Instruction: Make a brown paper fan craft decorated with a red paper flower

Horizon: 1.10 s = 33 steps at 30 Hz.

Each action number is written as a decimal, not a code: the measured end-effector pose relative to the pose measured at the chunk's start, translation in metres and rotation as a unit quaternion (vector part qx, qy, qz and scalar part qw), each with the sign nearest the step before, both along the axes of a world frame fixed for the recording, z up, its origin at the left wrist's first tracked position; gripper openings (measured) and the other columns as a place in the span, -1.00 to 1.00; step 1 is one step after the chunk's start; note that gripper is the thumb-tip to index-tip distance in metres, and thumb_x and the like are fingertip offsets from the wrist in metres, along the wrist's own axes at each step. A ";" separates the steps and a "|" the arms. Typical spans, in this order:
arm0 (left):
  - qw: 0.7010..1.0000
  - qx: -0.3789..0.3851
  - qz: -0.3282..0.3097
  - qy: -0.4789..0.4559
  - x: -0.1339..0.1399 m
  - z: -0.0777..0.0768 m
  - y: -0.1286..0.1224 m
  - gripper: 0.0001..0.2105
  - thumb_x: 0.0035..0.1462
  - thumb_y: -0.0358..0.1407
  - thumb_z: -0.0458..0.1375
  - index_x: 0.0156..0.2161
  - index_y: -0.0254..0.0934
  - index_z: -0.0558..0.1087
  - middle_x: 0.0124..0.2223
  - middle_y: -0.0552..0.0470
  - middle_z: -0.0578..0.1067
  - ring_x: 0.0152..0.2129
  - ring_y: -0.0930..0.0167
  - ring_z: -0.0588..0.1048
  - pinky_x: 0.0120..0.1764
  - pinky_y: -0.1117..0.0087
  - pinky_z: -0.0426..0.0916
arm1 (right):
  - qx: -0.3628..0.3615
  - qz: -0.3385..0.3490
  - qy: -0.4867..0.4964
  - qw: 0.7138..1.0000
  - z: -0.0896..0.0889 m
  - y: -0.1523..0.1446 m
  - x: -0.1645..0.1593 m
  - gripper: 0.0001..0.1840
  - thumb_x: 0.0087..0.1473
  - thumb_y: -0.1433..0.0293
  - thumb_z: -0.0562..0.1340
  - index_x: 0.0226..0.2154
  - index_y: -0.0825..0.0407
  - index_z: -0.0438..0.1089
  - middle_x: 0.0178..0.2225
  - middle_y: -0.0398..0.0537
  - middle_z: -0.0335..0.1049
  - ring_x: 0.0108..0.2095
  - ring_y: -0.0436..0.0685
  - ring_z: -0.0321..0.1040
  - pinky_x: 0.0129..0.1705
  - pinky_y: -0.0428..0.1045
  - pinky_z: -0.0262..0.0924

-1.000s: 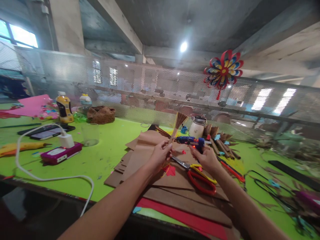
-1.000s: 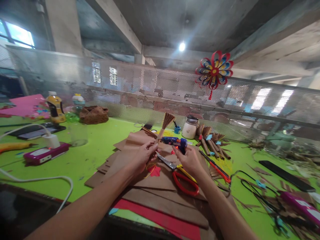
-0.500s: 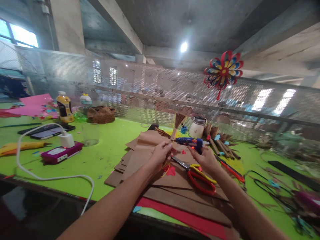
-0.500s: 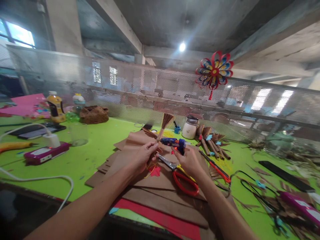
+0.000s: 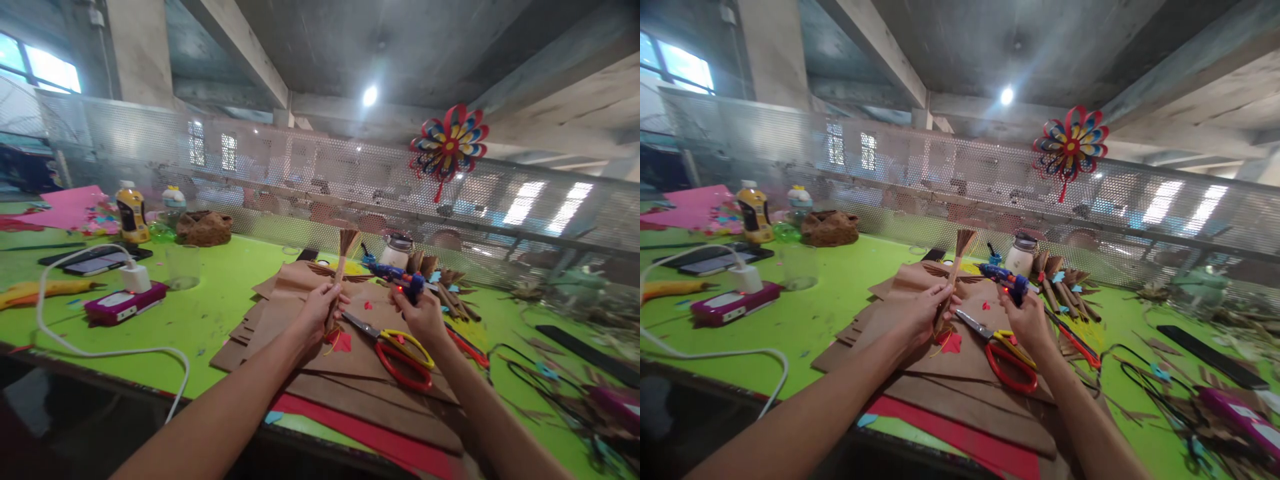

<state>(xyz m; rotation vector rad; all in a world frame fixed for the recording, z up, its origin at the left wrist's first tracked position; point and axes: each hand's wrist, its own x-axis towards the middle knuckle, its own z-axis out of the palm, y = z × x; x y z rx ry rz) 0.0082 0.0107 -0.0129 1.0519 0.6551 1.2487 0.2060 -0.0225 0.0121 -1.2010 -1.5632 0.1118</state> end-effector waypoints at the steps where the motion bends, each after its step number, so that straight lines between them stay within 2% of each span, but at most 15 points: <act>1: 1.000 -0.006 0.002 -0.007 0.000 0.000 0.001 -0.86 0.06 -0.29 0.09 -0.42 -0.32 0.26 -0.50 0.05 0.42 -0.71 0.62 0.30 -0.67 0.61 0.16 | 0.004 -0.012 0.003 1.000 -0.001 0.003 0.004 -0.64 -0.02 0.16 0.15 -0.51 0.14 0.38 -0.59 0.01 0.37 -0.59 0.08 0.27 -0.51 -0.04 0.16; 3: 1.000 -0.018 0.011 -0.016 -0.001 0.001 0.002 -0.88 0.07 -0.31 0.08 -0.42 -0.32 0.26 -0.51 0.05 0.41 -0.70 0.61 0.32 -0.66 0.61 0.16 | 0.022 -0.059 -0.004 0.998 -0.003 0.011 0.016 -0.61 -0.03 0.14 0.15 -0.51 0.15 0.40 -0.61 0.01 0.37 -0.60 0.09 0.27 -0.51 -0.03 0.16; 5: 0.999 -0.030 0.025 -0.018 -0.002 0.003 0.004 -0.89 0.07 -0.32 0.07 -0.42 -0.32 0.27 -0.52 0.05 0.41 -0.69 0.60 0.32 -0.65 0.61 0.16 | 0.044 -0.134 -0.022 0.990 -0.008 0.021 0.031 -0.60 -0.04 0.13 0.15 -0.55 0.15 0.40 -0.64 0.01 0.35 -0.60 0.09 0.25 -0.50 -0.02 0.14; 7: 0.998 -0.037 0.040 -0.020 -0.003 0.005 0.005 -0.89 0.07 -0.32 0.08 -0.41 -0.33 0.28 -0.53 0.05 0.41 -0.70 0.60 0.32 -0.65 0.61 0.15 | 0.042 -0.192 -0.047 0.979 -0.015 0.031 0.045 -0.60 -0.05 0.14 0.15 -0.50 0.17 0.41 -0.61 0.03 0.37 -0.59 0.10 0.25 -0.49 -0.02 0.13; 10: 0.997 -0.041 0.065 -0.026 -0.005 0.007 0.007 -0.91 0.06 -0.34 0.08 -0.41 -0.33 0.28 -0.54 0.04 0.41 -0.70 0.59 0.31 -0.66 0.60 0.15 | 0.003 -0.225 -0.080 0.971 -0.026 0.042 0.060 -0.61 -0.05 0.21 0.12 -0.34 0.20 0.41 -0.45 0.10 0.42 -0.49 0.13 0.31 -0.45 -0.03 0.13; 14: 0.996 -0.047 0.076 -0.019 -0.006 0.006 0.009 -0.92 0.07 -0.36 0.05 -0.41 -0.34 0.28 -0.56 0.03 0.40 -0.72 0.58 0.31 -0.68 0.59 0.13 | -0.073 -0.221 -0.151 0.961 -0.033 0.052 0.062 -0.61 -0.08 0.27 0.11 -0.26 0.21 0.40 -0.45 0.06 0.42 -0.48 0.11 0.29 -0.45 -0.05 0.10; 17: 0.996 -0.061 0.067 -0.013 -0.005 0.004 0.011 -0.92 0.07 -0.36 0.05 -0.41 -0.35 0.29 -0.57 0.03 0.40 -0.72 0.57 0.31 -0.69 0.60 0.11 | -0.101 -0.172 -0.217 0.956 -0.031 0.058 0.060 -0.65 -0.14 0.31 0.18 -0.29 0.17 0.42 -0.42 0.06 0.43 -0.44 0.12 0.29 -0.42 -0.06 0.10; 21: 0.995 -0.073 0.062 -0.015 -0.002 0.001 0.011 -0.89 0.06 -0.33 0.09 -0.42 -0.35 0.30 -0.58 0.03 0.39 -0.73 0.58 0.31 -0.69 0.60 0.10 | -0.140 -0.091 -0.311 0.936 -0.026 0.061 0.059 -0.66 -0.22 0.48 0.21 -0.28 0.15 0.45 -0.31 0.09 0.45 -0.29 0.18 0.32 -0.27 -0.04 0.13; 25: 0.993 -0.065 0.094 -0.020 -0.004 0.005 0.015 -0.87 0.07 -0.31 0.08 -0.43 -0.33 0.28 -0.59 0.07 0.39 -0.74 0.59 0.30 -0.69 0.61 0.10 | -0.092 -0.091 -0.328 0.936 -0.017 0.045 0.039 -0.61 -0.18 0.51 0.17 -0.20 0.18 0.43 -0.18 0.18 0.39 -0.13 0.26 0.24 -0.10 0.05 0.08; 26: 0.991 -0.055 0.118 -0.018 -0.006 0.007 0.016 -0.87 0.08 -0.31 0.08 -0.43 -0.33 0.27 -0.59 0.09 0.38 -0.75 0.60 0.30 -0.69 0.61 0.10 | -0.067 -0.061 -0.333 0.939 -0.014 0.037 0.029 -0.62 -0.16 0.51 0.16 -0.19 0.18 0.43 -0.20 0.16 0.40 -0.16 0.23 0.25 -0.10 0.04 0.09; 27: 0.988 -0.042 0.145 -0.015 -0.007 0.008 0.018 -0.86 0.08 -0.30 0.09 -0.43 -0.32 0.26 -0.60 0.11 0.37 -0.75 0.61 0.29 -0.69 0.62 0.09 | -0.065 0.005 -0.341 0.938 -0.012 0.028 0.018 -0.63 -0.13 0.49 0.16 -0.18 0.16 0.42 -0.22 0.12 0.41 -0.20 0.18 0.28 -0.13 0.00 0.11; 29: 0.980 -0.011 0.198 0.001 -0.010 0.010 0.021 -0.85 0.07 -0.30 0.10 -0.43 -0.32 0.25 -0.61 0.13 0.36 -0.76 0.62 0.28 -0.69 0.63 0.08 | -0.096 0.126 -0.350 0.923 -0.009 0.012 -0.006 -0.70 -0.05 0.42 0.15 -0.21 0.07 0.44 -0.24 0.02 0.43 -0.29 0.10 0.31 -0.22 -0.05 0.15; 30: 0.977 -0.002 0.211 0.009 -0.011 0.010 0.022 -0.85 0.07 -0.29 0.10 -0.43 -0.32 0.25 -0.62 0.13 0.36 -0.77 0.62 0.28 -0.70 0.63 0.08 | -0.119 0.157 -0.363 0.911 -0.009 0.005 -0.017 -0.75 -0.04 0.37 0.17 -0.26 0.05 0.46 -0.28 0.01 0.44 -0.34 0.09 0.31 -0.28 -0.07 0.15; 33: 0.977 0.001 0.213 0.022 -0.012 0.008 0.023 -0.86 0.07 -0.28 0.09 -0.42 -0.32 0.25 -0.61 0.13 0.36 -0.76 0.61 0.29 -0.70 0.63 0.08 | -0.176 0.142 -0.382 0.896 -0.013 -0.006 -0.040 -0.80 -0.06 0.28 0.22 -0.42 0.06 0.49 -0.48 0.02 0.45 -0.48 0.08 0.30 -0.42 -0.08 0.10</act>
